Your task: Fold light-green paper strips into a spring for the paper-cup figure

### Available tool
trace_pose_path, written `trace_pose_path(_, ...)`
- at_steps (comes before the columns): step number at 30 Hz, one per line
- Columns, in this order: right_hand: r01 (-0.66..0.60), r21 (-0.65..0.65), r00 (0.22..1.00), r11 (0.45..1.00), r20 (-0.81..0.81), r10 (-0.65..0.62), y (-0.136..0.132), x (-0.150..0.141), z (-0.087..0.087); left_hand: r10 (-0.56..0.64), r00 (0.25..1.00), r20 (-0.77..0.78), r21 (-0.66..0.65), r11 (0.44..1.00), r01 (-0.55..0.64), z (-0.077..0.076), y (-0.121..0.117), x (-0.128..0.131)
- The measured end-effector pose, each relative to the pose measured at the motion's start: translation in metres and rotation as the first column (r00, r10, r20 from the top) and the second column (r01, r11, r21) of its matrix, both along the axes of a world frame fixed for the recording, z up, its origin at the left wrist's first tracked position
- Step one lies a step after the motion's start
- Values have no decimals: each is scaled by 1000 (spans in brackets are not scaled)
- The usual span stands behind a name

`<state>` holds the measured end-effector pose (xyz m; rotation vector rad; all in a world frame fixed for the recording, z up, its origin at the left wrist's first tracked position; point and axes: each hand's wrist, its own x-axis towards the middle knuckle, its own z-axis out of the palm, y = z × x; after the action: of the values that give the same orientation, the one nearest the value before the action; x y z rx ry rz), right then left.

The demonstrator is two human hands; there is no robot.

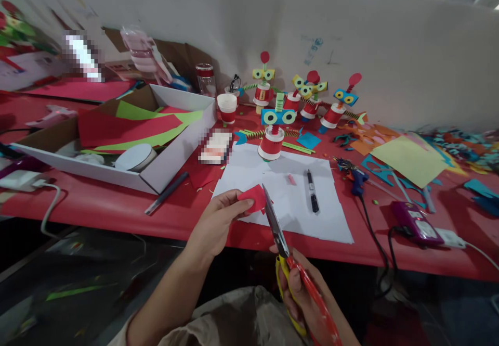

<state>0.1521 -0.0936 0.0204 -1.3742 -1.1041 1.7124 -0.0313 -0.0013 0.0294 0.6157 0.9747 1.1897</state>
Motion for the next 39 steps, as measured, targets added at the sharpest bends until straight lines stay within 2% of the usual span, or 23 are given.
trace_pose_path(6, -36, 0, 999, 999, -14, 36, -2, 0, -5, 58, 998, -1, 4, 998, -58, -2, 0, -1)
trace_pose_path(10, -78, 36, 997, 996, -2, 78, 1, 0, -10, 127, 992, 25, -20, 992, -127, -8, -5, 9)
trace_pose_path(16, -32, 42, 999, 999, 34, 30, -3, -1, -13, 174, 981, 88, -86, 982, -166, -11, -8, 26)
trace_pose_path(23, -30, 99, 999, 995, 16, 28, -2, -2, -6, 80, 996, 41, -69, 995, -77, -8, -11, 26)
trace_pose_path(29, -20, 68, 1000, 997, -18, 22, 1, -1, -2, 55, 998, 11, -83, 995, -54, -3, -13, 28)
trace_pose_path(39, -16, 37, 1000, 999, 0, 16, 1, 0, -4, 20, 1000, -1, -48, 999, -20, -7, -11, 20)
